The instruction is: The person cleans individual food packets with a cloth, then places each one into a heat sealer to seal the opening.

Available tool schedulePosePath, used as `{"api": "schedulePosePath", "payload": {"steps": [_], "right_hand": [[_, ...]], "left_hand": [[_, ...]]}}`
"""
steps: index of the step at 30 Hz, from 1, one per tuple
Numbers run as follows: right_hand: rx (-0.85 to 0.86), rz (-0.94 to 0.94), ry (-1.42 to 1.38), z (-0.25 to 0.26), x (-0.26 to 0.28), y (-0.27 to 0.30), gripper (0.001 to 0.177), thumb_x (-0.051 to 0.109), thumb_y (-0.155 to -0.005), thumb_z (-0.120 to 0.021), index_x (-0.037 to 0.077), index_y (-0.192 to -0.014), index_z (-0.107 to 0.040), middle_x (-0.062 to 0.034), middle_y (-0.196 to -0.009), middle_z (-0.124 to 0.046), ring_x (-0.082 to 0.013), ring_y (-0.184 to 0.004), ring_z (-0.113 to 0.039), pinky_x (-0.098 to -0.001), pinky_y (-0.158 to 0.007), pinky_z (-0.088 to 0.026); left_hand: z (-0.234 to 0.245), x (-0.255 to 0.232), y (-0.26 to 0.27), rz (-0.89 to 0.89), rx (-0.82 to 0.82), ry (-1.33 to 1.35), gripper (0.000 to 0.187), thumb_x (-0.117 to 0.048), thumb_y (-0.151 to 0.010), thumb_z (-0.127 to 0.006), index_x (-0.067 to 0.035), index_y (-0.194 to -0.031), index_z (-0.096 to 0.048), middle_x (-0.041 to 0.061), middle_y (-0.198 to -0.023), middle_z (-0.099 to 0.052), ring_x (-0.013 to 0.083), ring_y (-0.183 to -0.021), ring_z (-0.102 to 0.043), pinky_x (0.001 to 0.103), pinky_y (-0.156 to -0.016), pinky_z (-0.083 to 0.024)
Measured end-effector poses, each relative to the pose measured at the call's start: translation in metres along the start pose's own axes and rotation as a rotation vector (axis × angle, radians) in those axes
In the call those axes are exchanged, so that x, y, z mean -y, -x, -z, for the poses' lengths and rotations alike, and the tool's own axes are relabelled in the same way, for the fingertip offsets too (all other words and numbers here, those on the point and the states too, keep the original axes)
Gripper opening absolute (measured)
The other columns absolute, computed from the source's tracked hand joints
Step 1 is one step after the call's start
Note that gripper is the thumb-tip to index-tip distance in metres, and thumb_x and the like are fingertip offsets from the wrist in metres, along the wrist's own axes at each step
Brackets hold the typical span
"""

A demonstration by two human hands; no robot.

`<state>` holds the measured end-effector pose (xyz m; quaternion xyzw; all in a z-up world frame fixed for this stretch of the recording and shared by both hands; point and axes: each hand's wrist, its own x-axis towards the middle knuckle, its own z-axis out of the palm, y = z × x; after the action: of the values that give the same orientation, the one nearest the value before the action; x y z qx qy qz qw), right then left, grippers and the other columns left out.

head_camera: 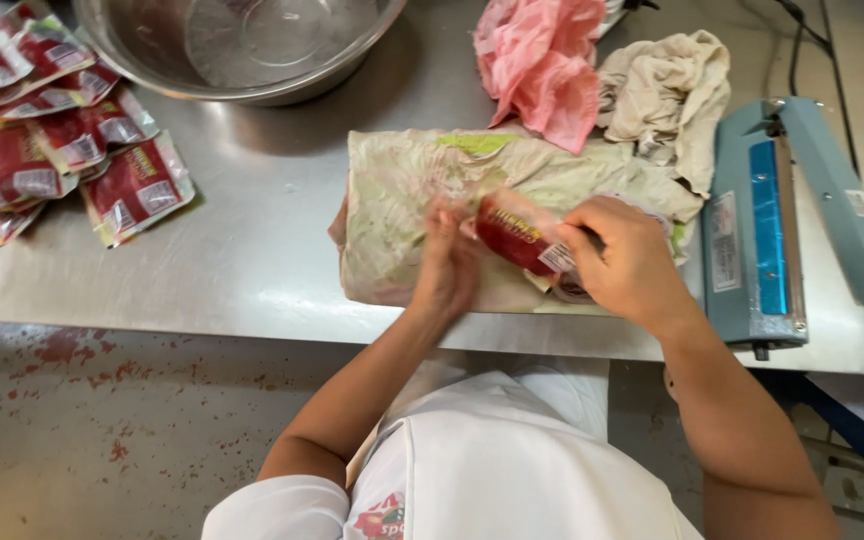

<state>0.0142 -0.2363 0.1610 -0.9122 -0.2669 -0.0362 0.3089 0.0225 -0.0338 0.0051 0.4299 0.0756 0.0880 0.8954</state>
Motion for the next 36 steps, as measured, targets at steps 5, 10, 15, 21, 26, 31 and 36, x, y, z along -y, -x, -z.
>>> {"api": "schedulePosePath", "payload": {"steps": [5, 10, 15, 21, 26, 31, 36], "right_hand": [[-0.249, -0.439, 0.010, 0.038, -0.036, 0.079, 0.025, 0.028, -0.103, -0.066, 0.003, -0.103, -0.071, -0.0066, -0.086, -0.069, -0.0193, -0.077, -0.060, -0.0344, -0.070, -0.046], [-0.329, -0.777, -0.064, 0.055, -0.088, 0.155, 0.024, 0.025, -0.108, -0.066, 0.003, -0.100, -0.072, -0.0056, -0.081, -0.065, -0.0164, -0.076, -0.056, -0.0326, -0.071, -0.043], [-0.427, -0.973, -0.130, 0.063, -0.122, 0.187, 0.023, 0.023, -0.111, -0.066, 0.004, -0.098, -0.068, -0.0008, -0.077, -0.051, -0.0146, -0.072, -0.043, -0.0302, -0.071, -0.036], [-0.447, -1.323, -0.038, 0.084, -0.184, 0.164, 0.061, 0.056, -0.099, -0.073, 0.007, -0.135, -0.066, -0.0177, -0.123, -0.067, -0.0412, -0.112, -0.062, -0.0553, -0.085, -0.049], [-0.559, -0.913, -0.627, 0.100, -0.279, 0.163, 0.026, 0.034, -0.100, -0.069, 0.019, -0.111, -0.050, 0.0029, -0.110, -0.054, -0.0134, -0.109, -0.056, -0.0309, -0.104, -0.046], [-0.613, -0.867, -0.742, 0.153, -0.280, 0.146, 0.028, 0.043, -0.101, -0.059, 0.031, -0.125, -0.054, 0.0015, -0.117, -0.065, -0.0135, -0.103, -0.065, -0.0281, -0.094, -0.055], [-0.569, -0.162, -0.103, 0.147, -0.155, 0.141, 0.013, -0.016, -0.122, -0.044, -0.005, -0.125, -0.048, -0.0295, -0.158, -0.051, -0.0435, -0.136, -0.059, -0.0510, -0.117, -0.055]], "left_hand": [[-0.080, 0.020, 0.057, 0.690, 0.650, 0.695, 0.073, -0.049, -0.093, -0.079, -0.006, -0.147, -0.054, 0.013, -0.139, -0.065, 0.0270, -0.115, -0.066, 0.045, -0.089, -0.057], [-0.115, 0.064, 0.058, 1.000, 0.567, 0.390, 0.066, -0.043, -0.085, -0.083, -0.014, -0.136, -0.054, 0.013, -0.128, -0.064, 0.0316, -0.114, -0.063, 0.054, -0.091, -0.059], [-0.155, 0.089, 0.049, 1.095, 0.577, 0.157, 0.056, -0.034, -0.084, -0.079, -0.022, -0.129, -0.048, 0.012, -0.126, -0.060, 0.0346, -0.111, -0.059, 0.053, -0.082, -0.061], [-0.198, 0.112, 0.017, 1.087, 0.531, 0.016, 0.056, -0.024, -0.085, -0.071, -0.019, -0.133, -0.042, 0.024, -0.138, -0.054, 0.0466, -0.125, -0.054, 0.056, -0.087, -0.059], [-0.209, 0.144, -0.012, 0.900, 0.436, 0.056, 0.068, -0.018, -0.091, -0.073, -0.017, -0.147, -0.034, 0.018, -0.136, -0.046, 0.0418, -0.113, -0.055, 0.072, -0.084, -0.055], [-0.211, 0.157, -0.031, 0.909, 0.436, 0.107, 0.058, -0.006, -0.092, -0.066, -0.017, -0.141, -0.037, 0.018, -0.135, -0.053, 0.0409, -0.113, -0.060, 0.065, -0.081, -0.058], [-0.204, 0.164, -0.035, 0.982, 0.490, 0.140, 0.057, -0.002, -0.092, -0.063, -0.023, -0.138, -0.036, 0.017, -0.135, -0.058, 0.0393, -0.113, -0.064, 0.057, -0.079, -0.062]]}}
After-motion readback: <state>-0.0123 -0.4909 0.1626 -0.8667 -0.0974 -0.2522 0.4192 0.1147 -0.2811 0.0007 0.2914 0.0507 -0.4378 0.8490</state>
